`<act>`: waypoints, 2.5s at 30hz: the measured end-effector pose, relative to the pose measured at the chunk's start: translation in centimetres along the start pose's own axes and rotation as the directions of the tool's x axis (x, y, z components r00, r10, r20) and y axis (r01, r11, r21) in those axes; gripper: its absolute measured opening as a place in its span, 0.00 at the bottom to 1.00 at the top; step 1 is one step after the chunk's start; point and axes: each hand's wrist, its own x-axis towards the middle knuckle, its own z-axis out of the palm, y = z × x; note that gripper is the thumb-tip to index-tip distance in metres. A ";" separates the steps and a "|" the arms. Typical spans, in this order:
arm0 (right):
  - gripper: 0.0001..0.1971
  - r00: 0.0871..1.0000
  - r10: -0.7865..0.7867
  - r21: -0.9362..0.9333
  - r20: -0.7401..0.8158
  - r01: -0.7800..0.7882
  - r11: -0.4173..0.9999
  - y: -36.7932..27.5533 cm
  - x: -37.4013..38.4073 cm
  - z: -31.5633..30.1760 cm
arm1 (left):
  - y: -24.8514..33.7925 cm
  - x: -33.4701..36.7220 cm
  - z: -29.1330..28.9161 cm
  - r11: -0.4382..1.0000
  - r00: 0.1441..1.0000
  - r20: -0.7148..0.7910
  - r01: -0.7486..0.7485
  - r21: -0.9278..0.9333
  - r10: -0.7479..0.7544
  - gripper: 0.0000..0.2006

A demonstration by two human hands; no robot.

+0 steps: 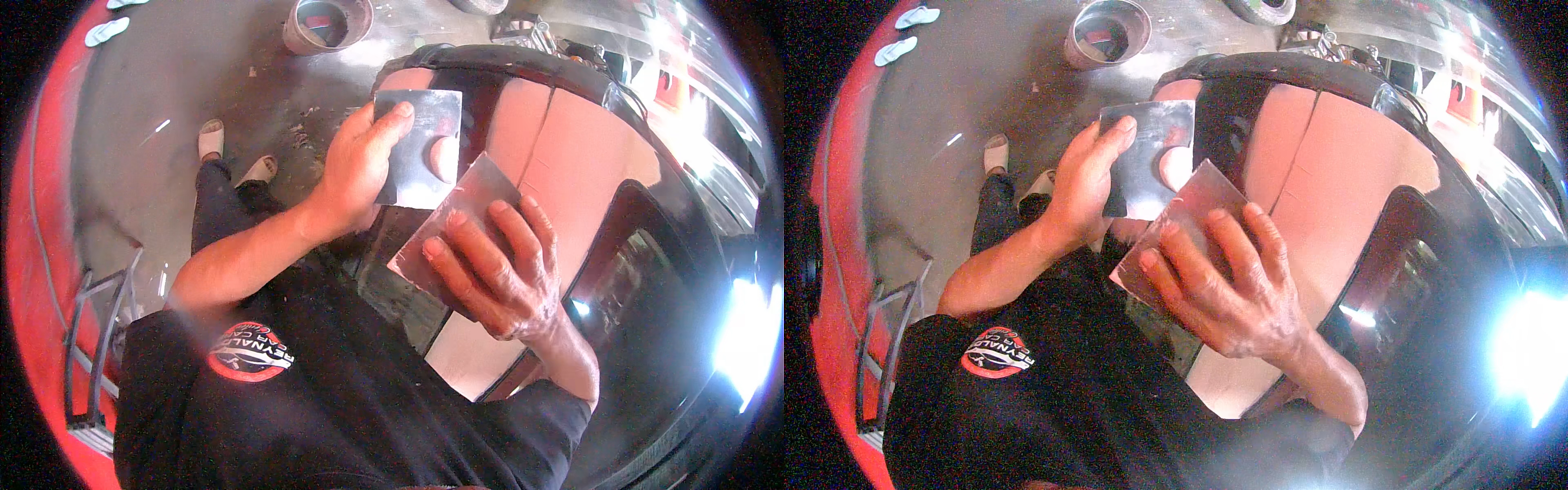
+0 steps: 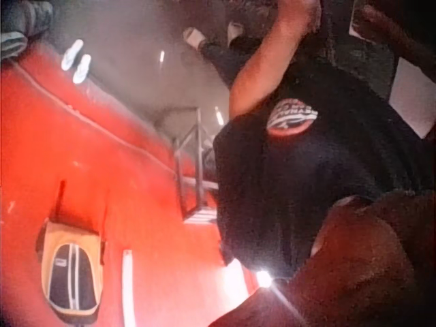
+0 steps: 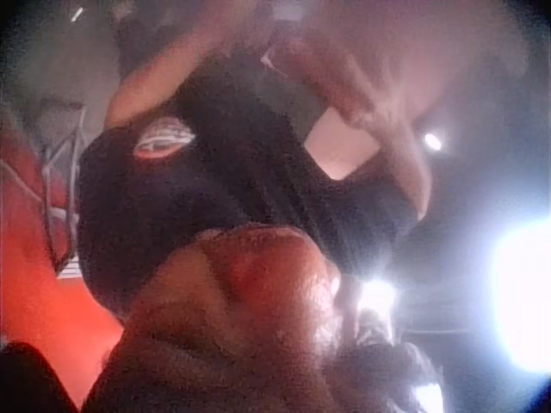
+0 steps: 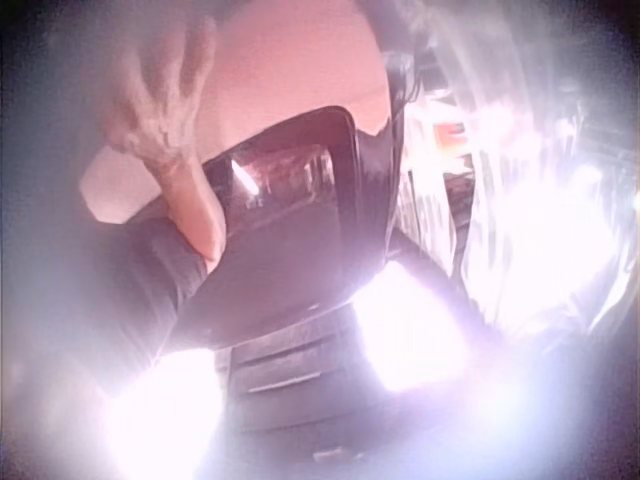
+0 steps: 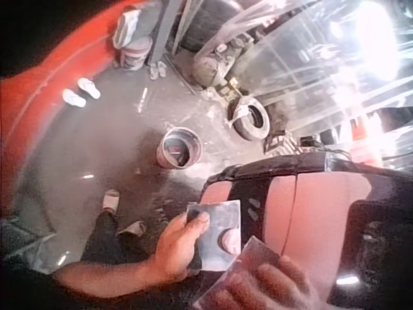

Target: The person sands a car bumper with a sanding block, moving across multiple sections of the surface. The person holds a second sanding block in the other hand and occasionally switches between them while working on the bumper.

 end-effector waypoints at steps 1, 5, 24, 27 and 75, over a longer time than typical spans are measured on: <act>0.24 0.999 0.021 -0.006 0.039 -0.021 1.000 0.0 -0.2 -0.2 | -0.1 0.1 -0.2 0.997 1.000 0.007 0.029 -0.066 -0.029 0.17; 0.25 0.993 0.047 -0.013 0.106 -0.046 0.999 0.9 -0.4 0.1 | -0.9 -0.1 -0.6 0.994 0.994 0.070 0.084 -0.074 -0.079 0.16; 0.21 0.895 0.201 -0.321 0.398 -0.069 0.945 10.1 -4.9 -1.8 | -2.0 -0.2 -4.2 0.967 0.996 -0.076 0.035 -0.252 -0.055 0.13; 0.23 0.853 0.241 -0.396 0.463 -0.044 0.917 14.2 -6.6 -0.7 | -1.7 -0.8 -6.4 0.957 0.991 -0.117 0.029 -0.289 -0.065 0.15; 0.22 0.765 0.220 -0.368 0.605 0.024 0.930 20.7 -2.9 -0.2 | 1.3 -0.8 -12.2 0.976 0.959 -0.280 -0.020 -0.216 -0.043 0.13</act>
